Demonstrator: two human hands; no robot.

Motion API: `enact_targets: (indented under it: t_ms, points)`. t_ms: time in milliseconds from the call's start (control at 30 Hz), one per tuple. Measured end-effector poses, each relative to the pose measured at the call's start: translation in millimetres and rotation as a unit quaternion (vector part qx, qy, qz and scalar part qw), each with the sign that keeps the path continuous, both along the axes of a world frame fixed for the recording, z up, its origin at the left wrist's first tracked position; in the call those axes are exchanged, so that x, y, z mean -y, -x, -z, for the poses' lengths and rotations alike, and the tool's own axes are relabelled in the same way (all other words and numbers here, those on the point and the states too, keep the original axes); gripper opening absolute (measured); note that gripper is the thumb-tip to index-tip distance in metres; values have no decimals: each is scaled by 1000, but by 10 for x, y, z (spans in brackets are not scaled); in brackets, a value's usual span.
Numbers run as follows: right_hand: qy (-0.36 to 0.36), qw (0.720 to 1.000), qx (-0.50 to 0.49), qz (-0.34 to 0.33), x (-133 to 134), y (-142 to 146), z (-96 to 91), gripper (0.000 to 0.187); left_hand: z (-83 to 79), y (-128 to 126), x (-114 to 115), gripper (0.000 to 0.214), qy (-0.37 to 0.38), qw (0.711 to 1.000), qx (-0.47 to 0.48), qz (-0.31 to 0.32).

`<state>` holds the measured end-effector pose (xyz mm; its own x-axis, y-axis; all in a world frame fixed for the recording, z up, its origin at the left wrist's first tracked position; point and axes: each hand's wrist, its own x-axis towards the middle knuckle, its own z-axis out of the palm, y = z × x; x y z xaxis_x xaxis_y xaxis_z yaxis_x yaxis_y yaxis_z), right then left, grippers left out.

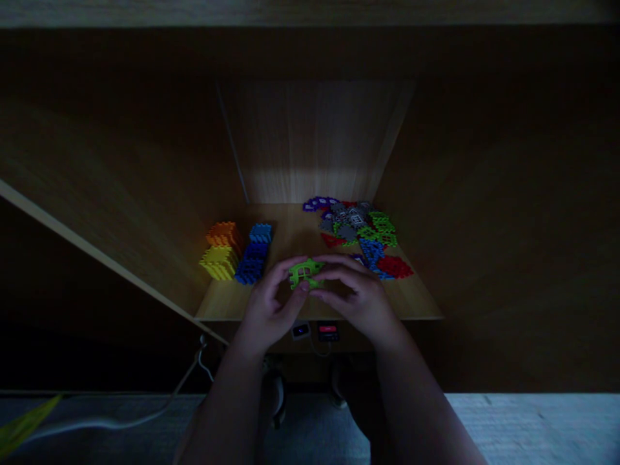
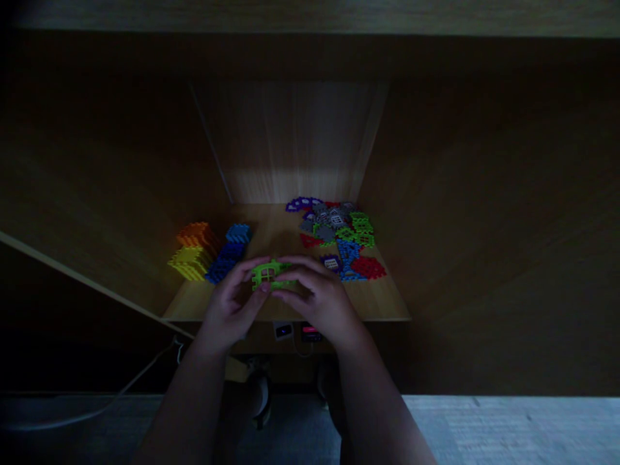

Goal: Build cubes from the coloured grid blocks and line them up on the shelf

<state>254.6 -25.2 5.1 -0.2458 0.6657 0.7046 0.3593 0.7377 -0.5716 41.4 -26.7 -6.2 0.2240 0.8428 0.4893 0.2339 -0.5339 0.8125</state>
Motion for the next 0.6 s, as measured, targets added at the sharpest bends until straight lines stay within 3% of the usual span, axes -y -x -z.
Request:
enact_targets:
  t_ms: [100, 267, 600]
  points:
    - [18, 999, -32, 13, -21, -4, 35, 17, 21, -10, -18, 43, -11, 1000, 6, -25]
    - [90, 989, -55, 106, -87, -69, 147, 18, 64, -50, -96, 36, -33, 991, -35, -128]
    - [110, 984, 17, 136, -149, -88, 180, 24, 71, -82, -163, 40, -20, 986, -121, -115]
